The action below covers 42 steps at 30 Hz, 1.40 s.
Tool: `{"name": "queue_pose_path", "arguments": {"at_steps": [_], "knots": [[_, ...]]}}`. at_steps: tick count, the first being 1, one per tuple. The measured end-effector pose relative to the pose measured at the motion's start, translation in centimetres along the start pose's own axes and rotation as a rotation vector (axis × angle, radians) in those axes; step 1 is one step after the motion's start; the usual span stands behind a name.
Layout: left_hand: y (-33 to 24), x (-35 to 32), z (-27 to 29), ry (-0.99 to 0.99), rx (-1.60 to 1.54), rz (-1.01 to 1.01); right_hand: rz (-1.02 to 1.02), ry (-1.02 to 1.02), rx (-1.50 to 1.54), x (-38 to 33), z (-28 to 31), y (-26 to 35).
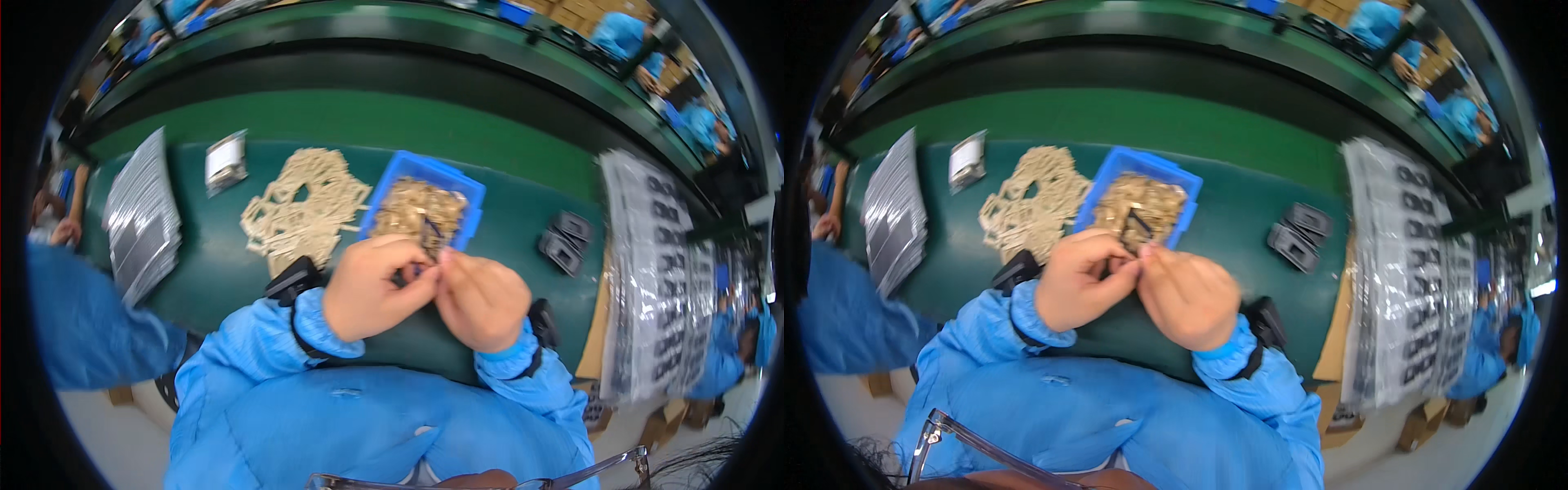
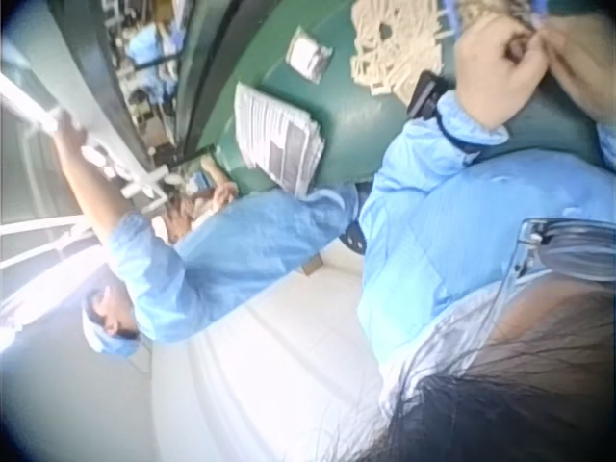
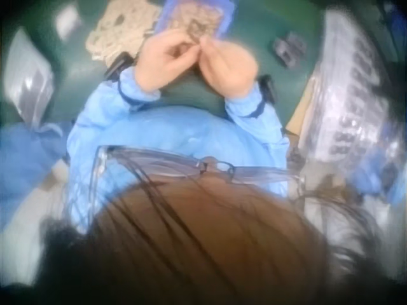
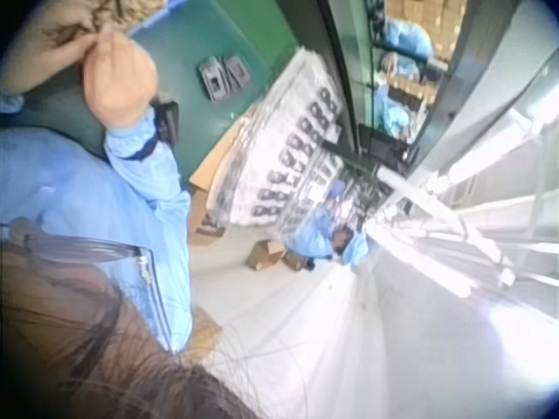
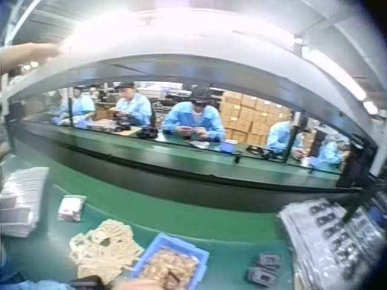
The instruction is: The worker is assembling small plastic and electronic internal components into car key fob housings at an assembly station.
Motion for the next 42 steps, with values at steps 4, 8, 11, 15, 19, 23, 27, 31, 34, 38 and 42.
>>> {"name": "queue_pose_path", "arguments": {"at_steps": [4, 8, 11, 15, 19, 23, 27, 31, 34, 38, 42], "knots": [[0.6, -0.3, 0.2, 0.016, -0.060, 0.062, 0.017, -0.060, 0.099, -0.7, -0.9, 0.3], [2.9, -1.0, -0.1, 0.000, -0.270, 0.292, -0.025, -0.125, 0.150, -0.6, -0.9, -0.5], [5.2, -1.1, 0.6, 0.009, -0.268, 0.318, 0.019, -0.215, 0.153, -0.9, -0.9, -0.9], [5.9, -0.7, -0.1, -0.003, -0.307, 0.339, 0.020, -0.254, 0.080, -1.7, -1.1, -1.1], [6.2, -0.3, 0.2, 0.041, -0.271, 0.238, 0.014, -0.300, 0.055, -1.4, -1.6, -0.9], [6.3, 0.1, 0.2, 0.035, -0.195, 0.154, -0.010, -0.280, 0.041, -1.3, -1.6, -0.8], [6.7, 0.4, 0.5, 0.044, -0.213, 0.159, 0.010, -0.281, 0.018, -1.3, -2.9, -0.8], [6.9, 0.5, 0.5, 0.038, -0.127, 0.122, 0.019, -0.265, 0.003, -1.4, -2.7, -0.5], [5.1, 0.2, -0.5, -0.007, 0.035, -0.045, 0.016, -0.256, 0.010, -1.5, -2.3, -0.7], [3.1, -0.4, -1.1, -0.058, 0.216, -0.162, 0.008, -0.279, -0.004, -1.8, -2.9, -0.6], [2.3, -0.7, -0.8, -0.073, 0.291, -0.231, -0.187, -0.214, 0.217, -1.5, -2.3, -0.6]]}}
Point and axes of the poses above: each hand's wrist, its own x-axis towards the middle knuckle, its own z-axis out of the back of the hand, y = z × x, the point moved 3 cm from there along x, towards the middle knuckle, and after that the axes turned 7 degrees about -y, right-handed, at the moved point
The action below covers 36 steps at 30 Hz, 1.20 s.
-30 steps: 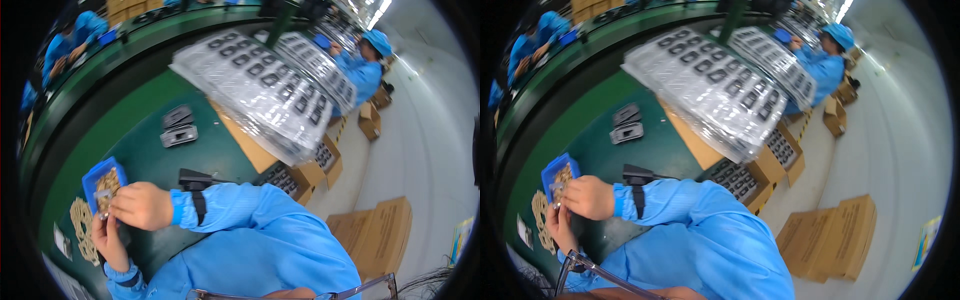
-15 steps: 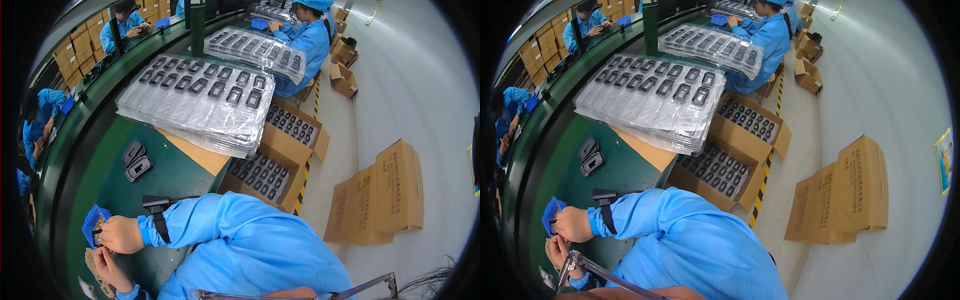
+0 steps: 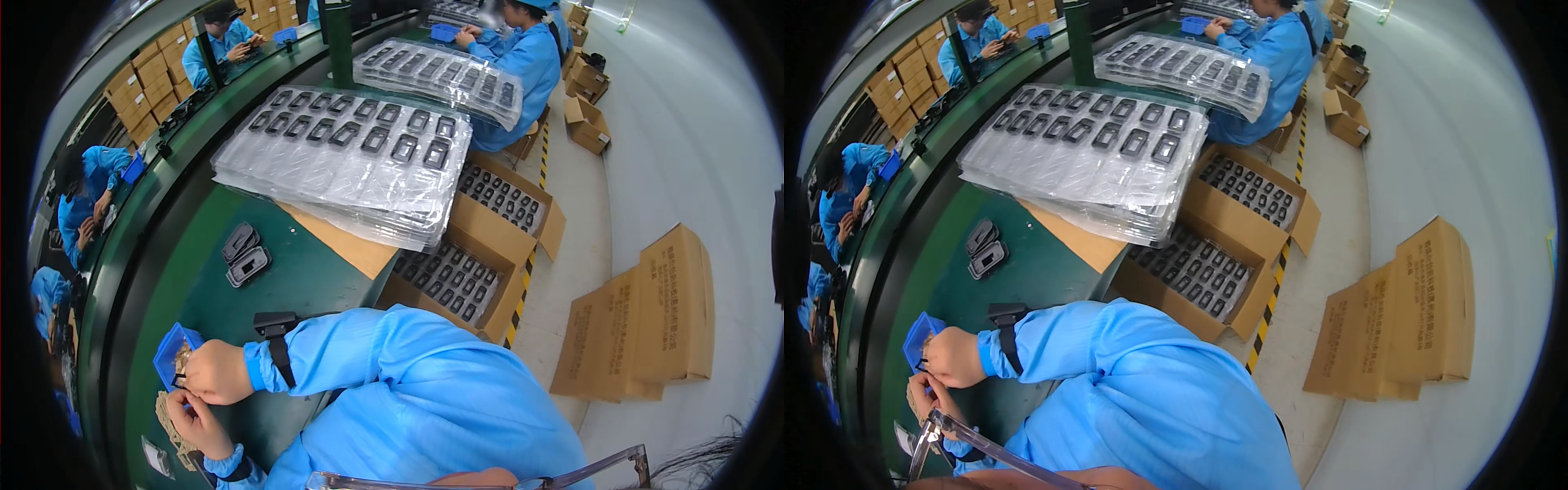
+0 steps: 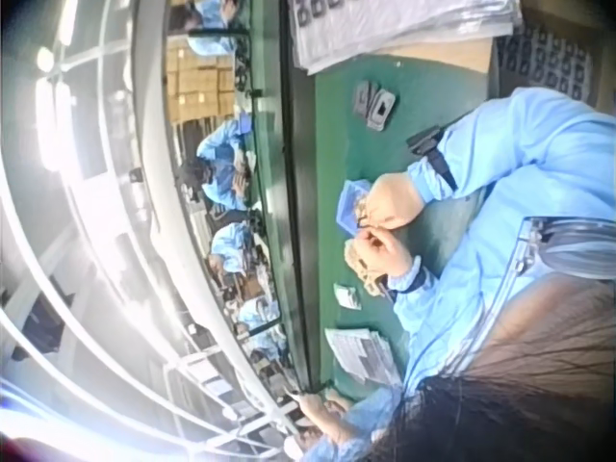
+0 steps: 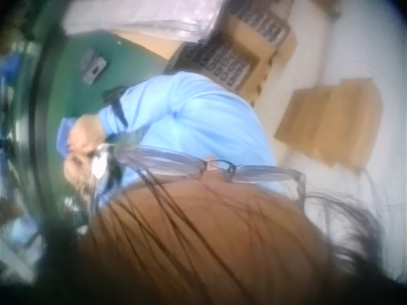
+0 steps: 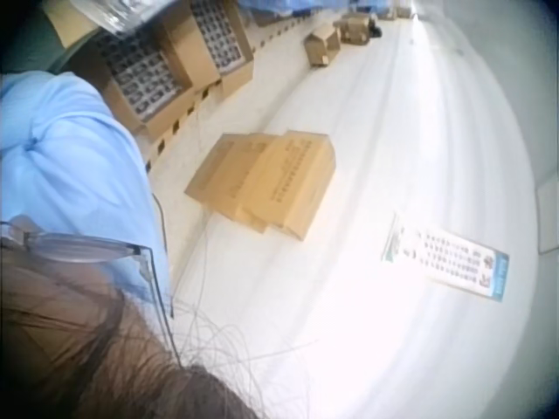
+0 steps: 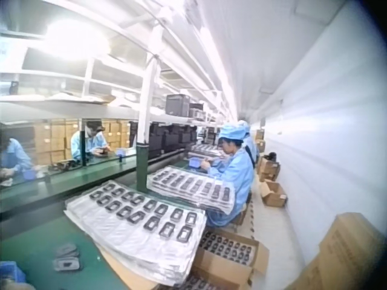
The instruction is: The worker is assembling small plastic and electronic internal components into car key fob housings at an assembly station.
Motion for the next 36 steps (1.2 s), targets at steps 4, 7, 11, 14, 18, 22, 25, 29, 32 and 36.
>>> {"name": "queue_pose_path", "arguments": {"at_steps": [4, 7, 11, 14, 18, 22, 25, 29, 32, 36], "knots": [[-1.4, 1.1, 0.3, 0.011, 0.270, -0.232, -0.102, -0.083, 0.101, 0.5, 1.6, -1.4], [-0.8, 1.9, 1.1, -0.011, 0.388, -0.206, -0.229, -0.223, 0.194, 0.6, 1.5, -2.5], [-0.1, 2.0, 1.6, -0.074, 0.435, -0.196, -0.458, -0.102, 0.252, 0.6, 1.2, -3.9], [-0.3, 2.2, 1.2, -0.112, 0.359, -0.118, -0.659, -0.021, 0.326, 0.1, 1.1, -4.4], [-0.9, 2.2, 1.6, -0.114, 0.299, -0.105, -0.812, -0.026, 0.463, -0.5, 0.8, -4.5], [-2.0, 2.5, 2.0, -0.157, 0.249, -0.190, -0.936, -0.022, 0.567, -1.0, 0.3, -4.3], [-2.5, 2.2, 2.0, -0.133, 0.209, -0.179, -0.978, -0.003, 0.575, -0.4, 0.9, -3.7], [-1.8, 2.0, 1.7, -0.068, 0.194, -0.211, -1.026, 0.025, 0.569, 0.1, 1.4, -3.1], [-0.9, 1.9, 1.8, -0.059, 0.159, -0.163, -1.005, 0.035, 0.573, -0.1, 1.1, -3.1], [-0.6, 1.6, 1.7, -0.027, -0.064, 0.166, -0.972, 0.065, 0.579, -0.3, 1.1, -3.0]]}}
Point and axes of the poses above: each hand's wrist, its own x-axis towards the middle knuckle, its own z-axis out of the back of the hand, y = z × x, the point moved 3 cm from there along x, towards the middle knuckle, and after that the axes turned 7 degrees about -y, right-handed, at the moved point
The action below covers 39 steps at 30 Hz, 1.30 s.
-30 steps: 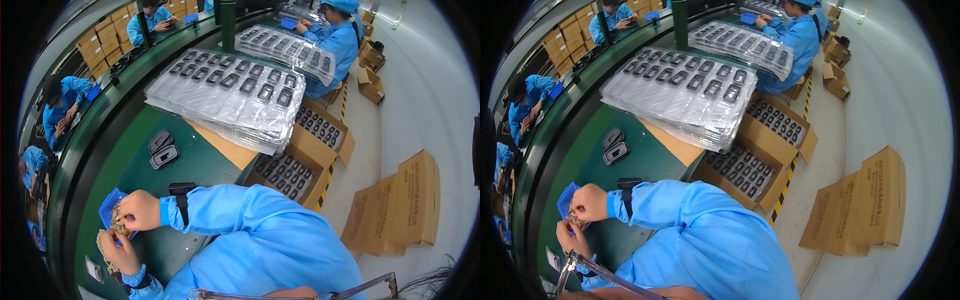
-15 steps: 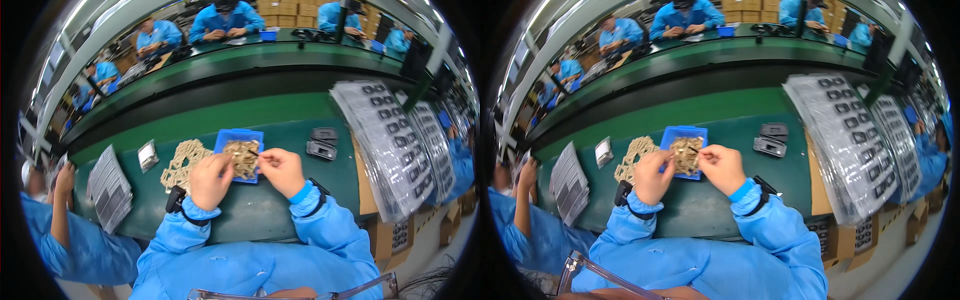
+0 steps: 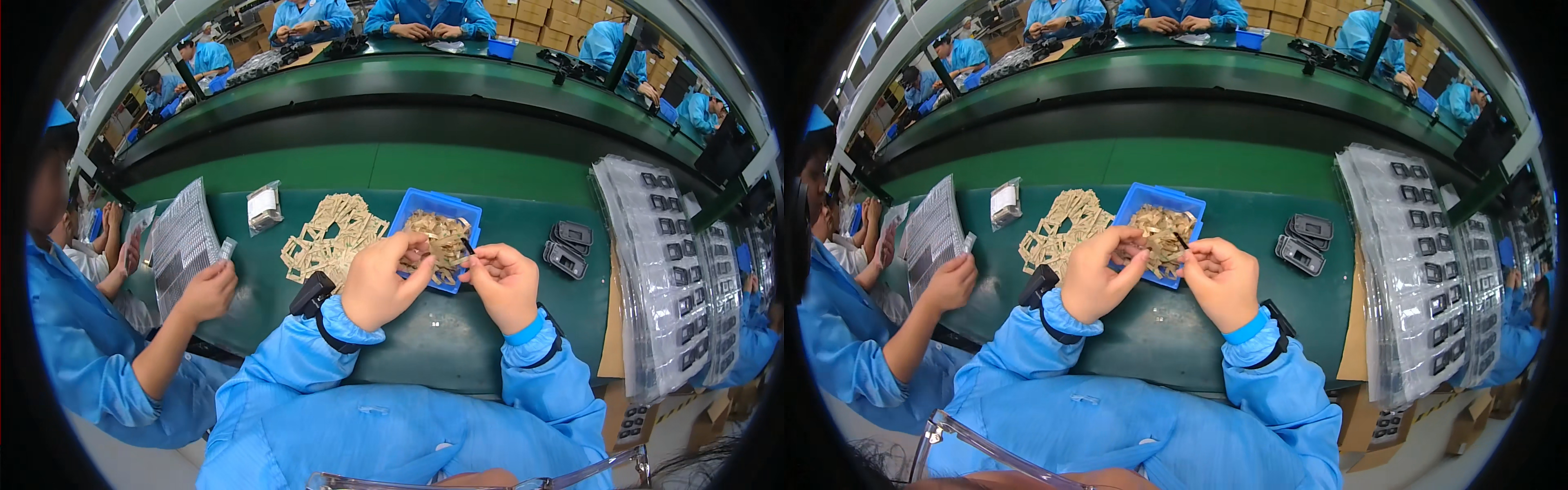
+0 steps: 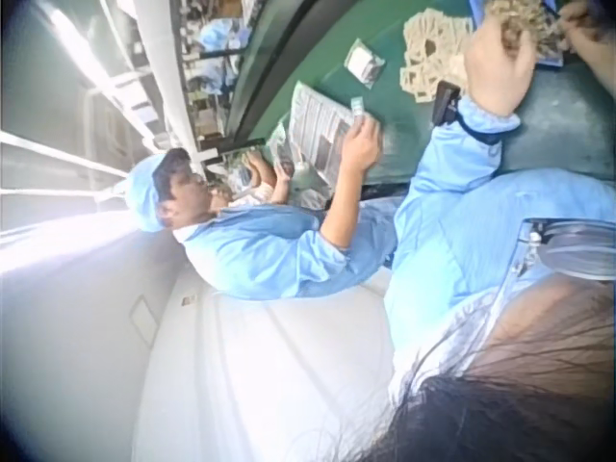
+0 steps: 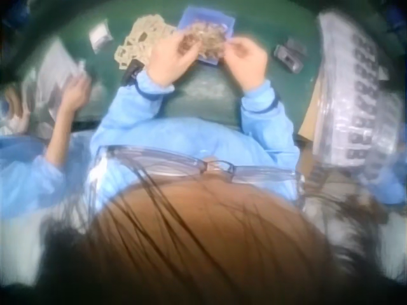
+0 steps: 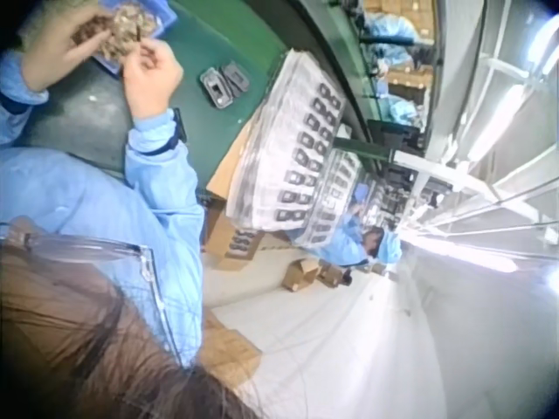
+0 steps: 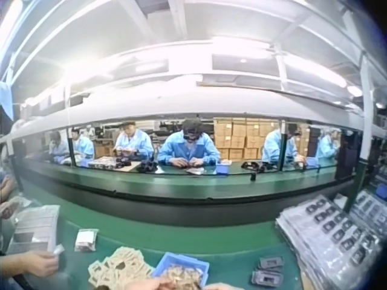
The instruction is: The worker is assembling small plastic and electronic internal components into car key fob housings at an assembly station.
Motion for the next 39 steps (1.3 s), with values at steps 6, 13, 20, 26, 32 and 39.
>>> {"name": "queue_pose_path", "arguments": {"at_steps": [6, 13, 20, 26, 32, 39], "knots": [[0.0, 0.0, -0.1, 0.052, -0.238, 0.099, 0.307, 0.193, -0.208, -0.9, -0.6, 0.8], [-1.5, -0.7, -0.5, 0.017, -0.069, -0.364, 0.320, 0.185, -0.277, -1.3, -1.4, 2.6], [-1.8, -0.6, -0.8, 0.046, -0.093, -0.381, 0.071, 0.191, -0.068, -1.4, -0.9, 0.8], [-1.9, -0.9, -0.5, 0.080, -0.037, -0.404, -0.134, 0.214, -0.042, -1.1, -1.2, -0.3], [-2.7, -0.3, -0.6, 0.099, 0.019, -0.526, -0.130, 0.227, -0.093, -1.0, -1.0, -0.6], [-2.9, -0.5, -0.8, 0.048, 0.030, -0.546, -0.033, 0.293, -0.050, -1.0, -1.2, -0.6]]}}
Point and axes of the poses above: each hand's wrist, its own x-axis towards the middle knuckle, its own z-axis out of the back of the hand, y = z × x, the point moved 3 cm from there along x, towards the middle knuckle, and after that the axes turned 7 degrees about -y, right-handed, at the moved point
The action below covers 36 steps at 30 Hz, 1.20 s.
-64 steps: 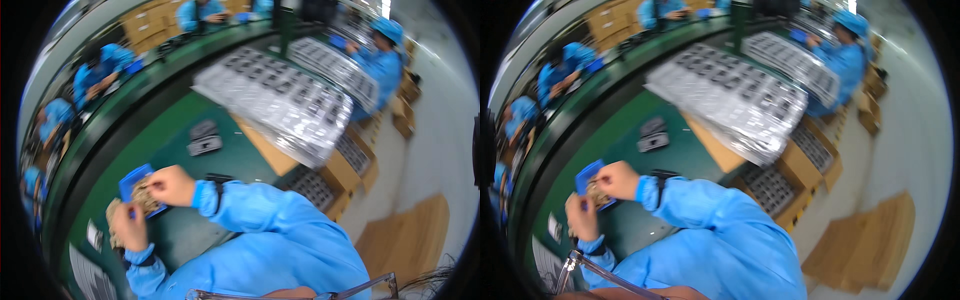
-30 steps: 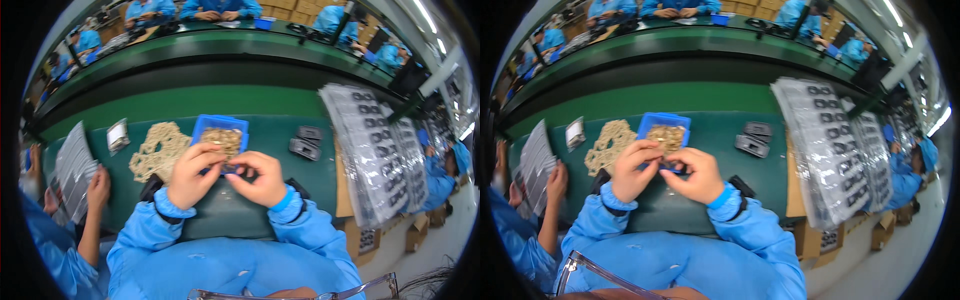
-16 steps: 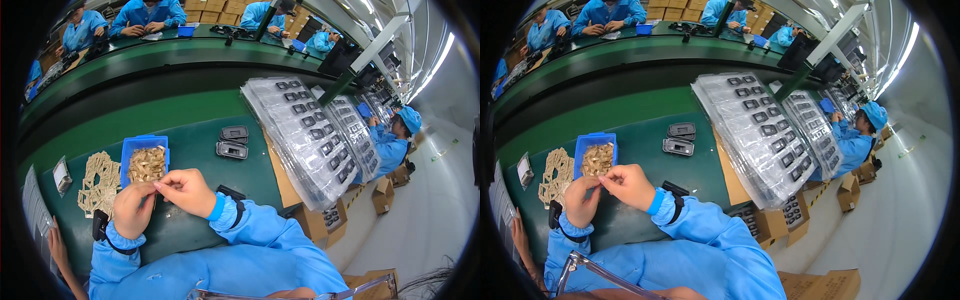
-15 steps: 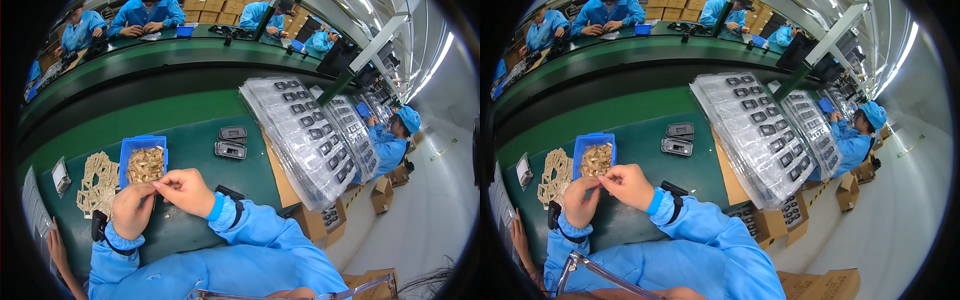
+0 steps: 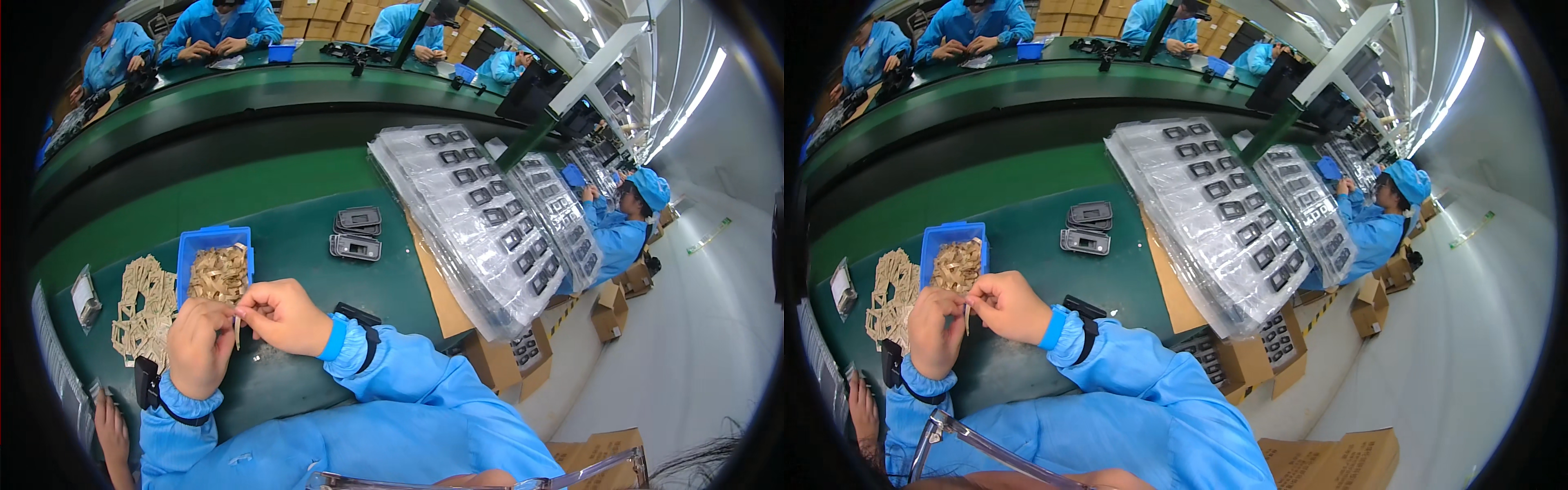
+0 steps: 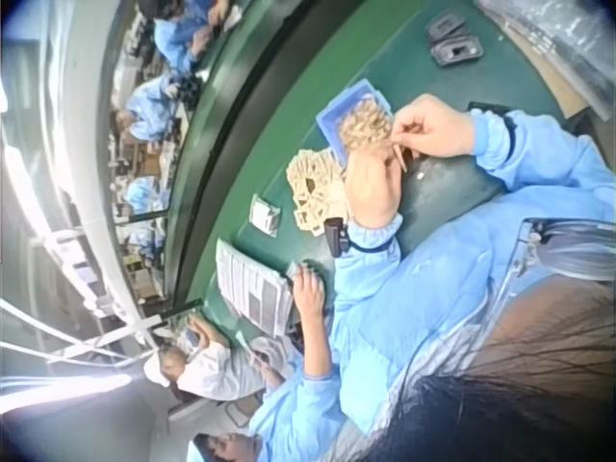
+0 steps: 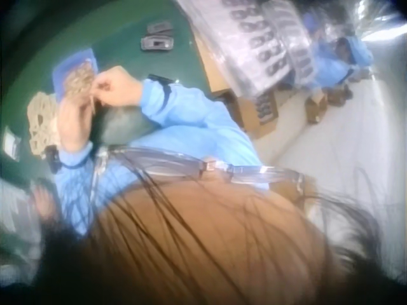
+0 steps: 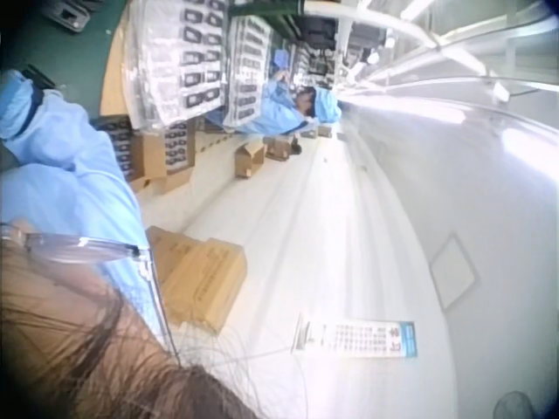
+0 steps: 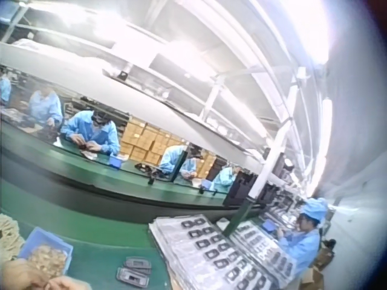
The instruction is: The worker is assembling small plastic and electronic internal components into car key fob housings at an assembly station.
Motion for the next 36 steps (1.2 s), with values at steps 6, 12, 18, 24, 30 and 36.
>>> {"name": "queue_pose_path", "arguments": {"at_steps": [6, 12, 18, 24, 30, 36], "knots": [[0.1, -0.1, -0.2, 0.013, -0.015, 0.016, 0.090, -0.042, 0.023, 0.1, 0.0, 0.3], [0.4, -0.3, -0.2, 0.040, -0.041, 0.042, 0.095, 0.135, -0.192, 0.1, 0.5, 1.3], [0.4, 0.0, 0.0, 0.034, 0.005, -0.009, 0.135, -0.012, -0.236, 0.4, 0.9, 1.3], [0.8, -0.7, -0.3, 0.099, 0.070, -0.013, 0.109, -0.070, -0.050, 0.7, 0.5, 0.4], [1.0, -1.1, -0.4, 0.124, 0.078, -0.040, 0.096, -0.044, -0.063, 0.6, 0.5, 0.4], [0.6, -1.0, -0.5, 0.087, 0.127, -0.080, -0.017, 0.000, 0.071, 0.7, 0.5, 0.3]]}}
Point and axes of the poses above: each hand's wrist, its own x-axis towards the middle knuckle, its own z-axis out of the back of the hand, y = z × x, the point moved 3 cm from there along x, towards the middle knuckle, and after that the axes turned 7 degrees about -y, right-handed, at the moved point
